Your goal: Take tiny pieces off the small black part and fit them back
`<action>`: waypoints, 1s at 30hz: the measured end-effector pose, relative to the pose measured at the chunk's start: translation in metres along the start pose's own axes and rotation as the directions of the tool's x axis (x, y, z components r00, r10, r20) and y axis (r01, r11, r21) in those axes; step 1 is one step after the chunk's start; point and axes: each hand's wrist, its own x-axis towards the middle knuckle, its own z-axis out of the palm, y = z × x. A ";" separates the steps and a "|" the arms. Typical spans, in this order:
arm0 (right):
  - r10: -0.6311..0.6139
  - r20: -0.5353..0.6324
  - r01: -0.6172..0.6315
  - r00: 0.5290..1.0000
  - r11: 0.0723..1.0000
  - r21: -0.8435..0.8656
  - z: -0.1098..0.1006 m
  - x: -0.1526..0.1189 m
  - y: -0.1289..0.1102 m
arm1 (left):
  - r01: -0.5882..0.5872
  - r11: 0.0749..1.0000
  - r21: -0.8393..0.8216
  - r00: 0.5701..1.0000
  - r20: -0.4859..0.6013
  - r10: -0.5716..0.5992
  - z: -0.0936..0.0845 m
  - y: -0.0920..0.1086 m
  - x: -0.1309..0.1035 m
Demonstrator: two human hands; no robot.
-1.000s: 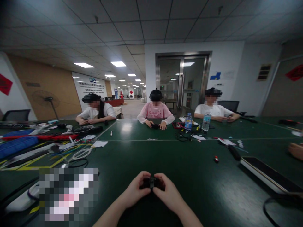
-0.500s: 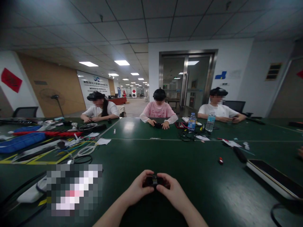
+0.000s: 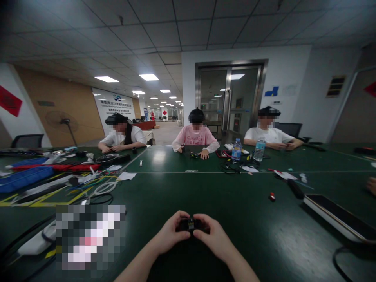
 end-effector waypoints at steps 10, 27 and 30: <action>-0.057 -0.054 0.051 0.997 0.993 -0.109 0.003 -0.001 -0.005 | 0.004 0.996 -0.085 1.000 0.021 -0.002 0.003 0.003 0.000; -0.125 -0.042 0.114 0.991 0.973 -0.199 0.006 -0.004 -0.015 | 0.014 0.999 -0.037 0.999 0.042 -0.012 -0.001 -0.006 0.003; -0.115 -0.045 0.104 0.992 0.976 -0.194 0.006 -0.005 -0.014 | 0.011 0.999 -0.042 0.999 0.039 -0.009 0.000 -0.003 0.001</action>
